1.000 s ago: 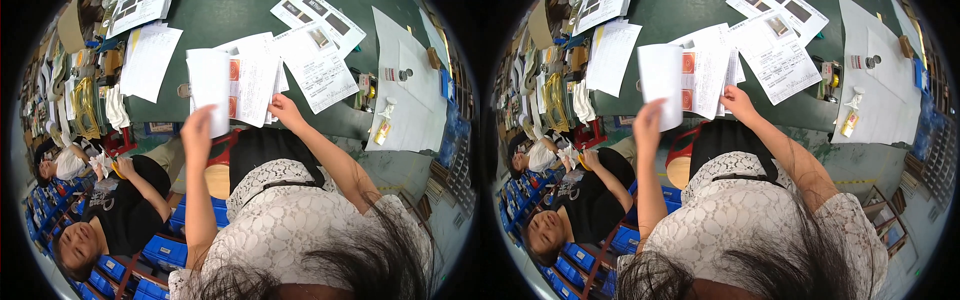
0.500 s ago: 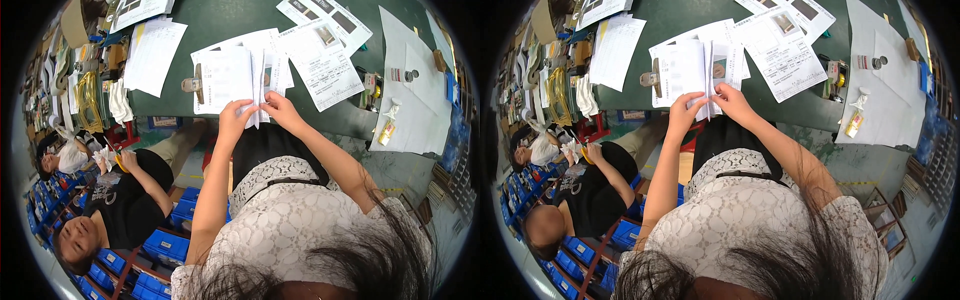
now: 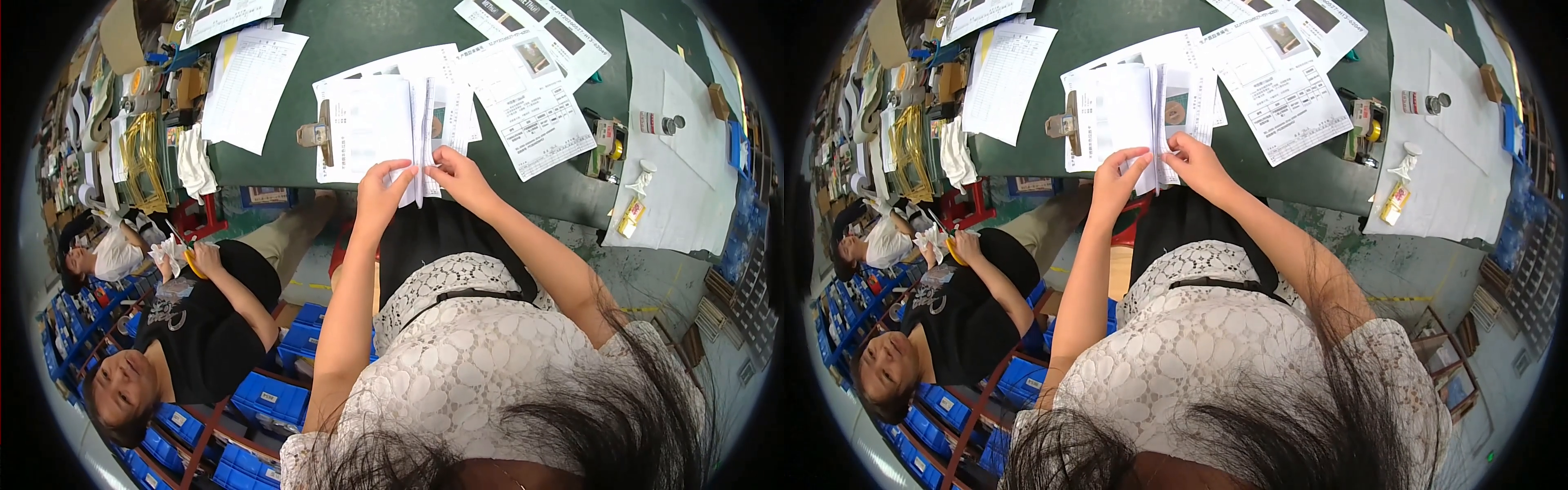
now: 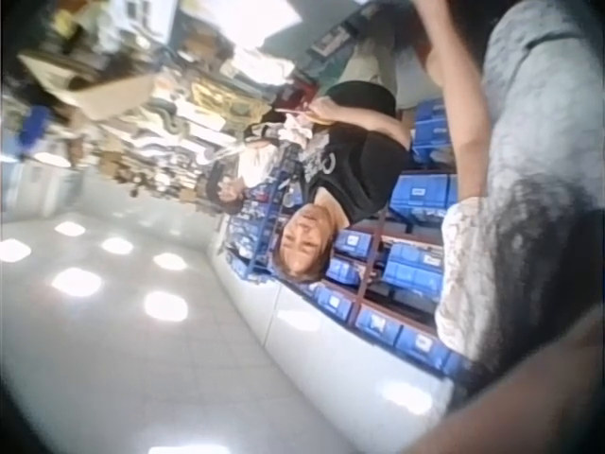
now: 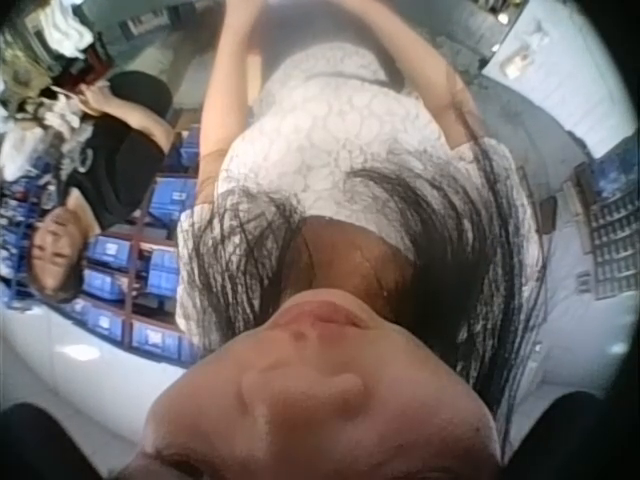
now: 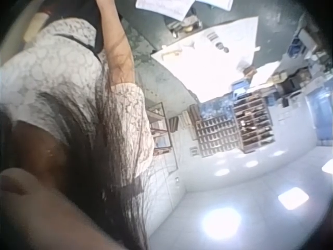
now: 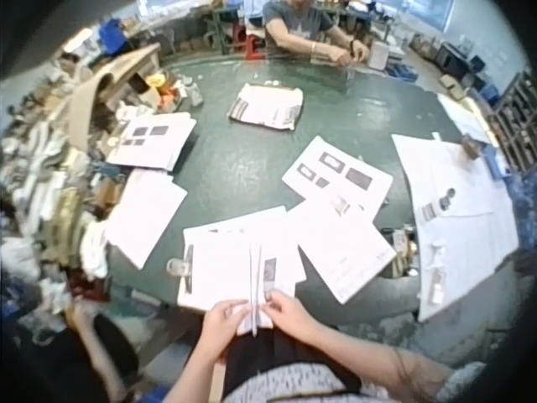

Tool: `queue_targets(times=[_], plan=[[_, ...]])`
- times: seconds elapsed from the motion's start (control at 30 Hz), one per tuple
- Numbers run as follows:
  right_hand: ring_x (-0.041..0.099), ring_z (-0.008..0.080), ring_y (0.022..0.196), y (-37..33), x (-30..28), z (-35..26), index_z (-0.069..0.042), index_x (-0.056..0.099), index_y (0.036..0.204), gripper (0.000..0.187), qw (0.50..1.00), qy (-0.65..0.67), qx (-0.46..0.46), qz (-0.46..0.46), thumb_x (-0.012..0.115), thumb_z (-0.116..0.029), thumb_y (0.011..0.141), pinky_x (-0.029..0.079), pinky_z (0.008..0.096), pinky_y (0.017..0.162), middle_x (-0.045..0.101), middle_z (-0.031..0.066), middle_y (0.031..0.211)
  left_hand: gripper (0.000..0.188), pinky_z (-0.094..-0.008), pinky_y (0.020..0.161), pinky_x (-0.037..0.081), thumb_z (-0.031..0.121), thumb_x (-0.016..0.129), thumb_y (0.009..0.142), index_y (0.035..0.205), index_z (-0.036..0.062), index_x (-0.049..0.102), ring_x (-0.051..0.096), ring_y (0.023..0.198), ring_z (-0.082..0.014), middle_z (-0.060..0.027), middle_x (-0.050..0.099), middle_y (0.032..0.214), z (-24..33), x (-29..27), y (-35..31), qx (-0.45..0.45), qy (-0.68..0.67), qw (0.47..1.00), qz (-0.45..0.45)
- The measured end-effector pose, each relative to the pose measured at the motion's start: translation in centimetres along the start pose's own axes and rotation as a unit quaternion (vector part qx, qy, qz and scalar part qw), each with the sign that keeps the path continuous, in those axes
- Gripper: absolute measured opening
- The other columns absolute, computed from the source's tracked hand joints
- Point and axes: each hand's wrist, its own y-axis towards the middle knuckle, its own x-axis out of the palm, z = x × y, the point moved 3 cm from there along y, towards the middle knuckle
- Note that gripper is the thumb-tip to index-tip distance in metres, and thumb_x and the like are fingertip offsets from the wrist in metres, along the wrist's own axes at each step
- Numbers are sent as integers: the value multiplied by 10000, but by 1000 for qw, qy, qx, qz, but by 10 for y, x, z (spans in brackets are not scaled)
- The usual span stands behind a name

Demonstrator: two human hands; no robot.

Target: The recorder is writing on a log sheet and organizing several documents on a workbench in a manufacturing environment.

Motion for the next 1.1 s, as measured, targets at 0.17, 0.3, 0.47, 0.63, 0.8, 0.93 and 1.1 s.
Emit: queue_targets(times=[0.17, 0.3, 0.47, 0.63, 0.8, 0.93, 1.1], plan=[[512, 117, 672, -1, 2, 0, 1, 492, 899, 176, 1000, 11, -5, 3, 610, -116, 840, 436, 265, 617, 541, 62, 779, 280, -244, 794, 432, 226, 670, 813, 970, -6, 669, 578, 860, -115, -87, 669, 911, -1, 3, -1, 13, -11, 1000, 14], [516, 124, 674, 0, 1, -5, 1, 492, 905, 180, 1000, -5, 0, 0, 610, -119, 841, 438, 268, 620, 544, 67, 782, 279, -253, 803, 437, 227, 671, 811, 958, -9, 669, 587, 869, -120, -95, 672, 914, 4, 2, 1, 9, 2, 1000, 18], [548, 140, 691, 5, 7, -3, 4, 503, 912, 183, 1000, -17, -1, -6, 609, -127, 841, 454, 280, 631, 570, 84, 789, 257, -262, 803, 442, 208, 663, 814, 952, -8, 669, 597, 870, -138, -107, 669, 914, 3, -3, 1, 15, 16, 999, 36], [623, 170, 764, 3, 2, -1, -3, 544, 950, 179, 997, -77, -30, 4, 609, -128, 840, 488, 302, 671, 613, 95, 834, 259, -334, 846, 456, 219, 614, 813, 956, 7, 654, 608, 940, -275, -162, 635, 986, 17, -2, -8, 35, 65, 996, 59], [449, 43, 610, 0, -2, 5, -13, 502, 887, 89, 999, -35, 7, 3, 579, -51, 860, 358, 208, 515, 485, -3, 718, 161, -387, 724, 478, 156, 609, 772, 857, 20, 626, 585, 816, -339, -150, 590, 869, 24, 14, -12, 68, 97, 989, 87], [450, 49, 604, 5, 3, 11, -12, 493, 878, 109, 999, -31, -10, -25, 587, -65, 858, 367, 208, 521, 480, -6, 718, 120, -400, 676, 479, 126, 590, 781, 836, 22, 611, 582, 768, -345, -151, 580, 847, 17, 9, -15, 45, 121, 983, 130], [463, 50, 613, 5, 2, 7, -16, 487, 860, 134, 999, -22, 5, -33, 600, -88, 859, 394, 207, 542, 504, -2, 741, 107, -398, 674, 478, 114, 594, 776, 814, 15, 606, 583, 756, -339, -153, 582, 834, 3, -2, -14, 38, 125, 974, 186]])
